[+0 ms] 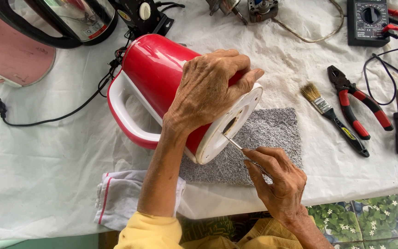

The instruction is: The person uses a screwdriver to unscrew a screw on the bottom of a red electric kettle. They then rotate the kettle to inspect the base and continue working on the screw with the tool.

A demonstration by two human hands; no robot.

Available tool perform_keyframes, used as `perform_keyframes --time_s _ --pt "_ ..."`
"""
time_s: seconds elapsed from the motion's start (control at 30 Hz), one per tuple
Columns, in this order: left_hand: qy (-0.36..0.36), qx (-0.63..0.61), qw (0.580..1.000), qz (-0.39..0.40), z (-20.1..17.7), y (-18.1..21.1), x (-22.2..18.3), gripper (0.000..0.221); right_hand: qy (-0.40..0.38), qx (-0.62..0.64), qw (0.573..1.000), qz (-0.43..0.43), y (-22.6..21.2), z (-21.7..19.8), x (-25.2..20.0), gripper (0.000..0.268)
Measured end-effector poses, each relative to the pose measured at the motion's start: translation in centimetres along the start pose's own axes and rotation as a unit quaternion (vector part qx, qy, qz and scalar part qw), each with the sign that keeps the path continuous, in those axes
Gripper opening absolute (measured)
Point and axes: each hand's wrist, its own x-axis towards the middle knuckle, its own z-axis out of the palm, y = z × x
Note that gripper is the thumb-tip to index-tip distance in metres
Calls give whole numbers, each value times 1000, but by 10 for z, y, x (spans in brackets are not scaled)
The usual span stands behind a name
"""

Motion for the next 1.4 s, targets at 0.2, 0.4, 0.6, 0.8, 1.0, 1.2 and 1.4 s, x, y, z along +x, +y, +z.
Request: perform_keyframes --time_s 0.2,0.4,0.6,0.8,1.0,1.2,1.4 --pt "2 1 1000 -3 1 0 0 38 26 -82 995 -59 -2 -1 0 21" --pt "6 1 1000 1 4 -1 0 40 21 -163 982 -89 -22 -13 8 19" --pt "10 6 1000 7 6 -2 0 40 -16 -172 981 -87 -27 -20 14 17" --pt "-6 2 1000 -6 8 -3 -1 40 -111 4 992 52 -26 -28 27 17" --pt "-18 -6 1000 -11 8 -3 0 40 -146 135 933 300 -24 -31 31 21" --pt "-12 -14 1000 -10 9 -5 0 41 -121 -6 989 83 -24 -30 26 32" --pt "-4 -8 1000 -1 14 -8 0 40 -65 -106 990 -63 -17 -23 16 25"
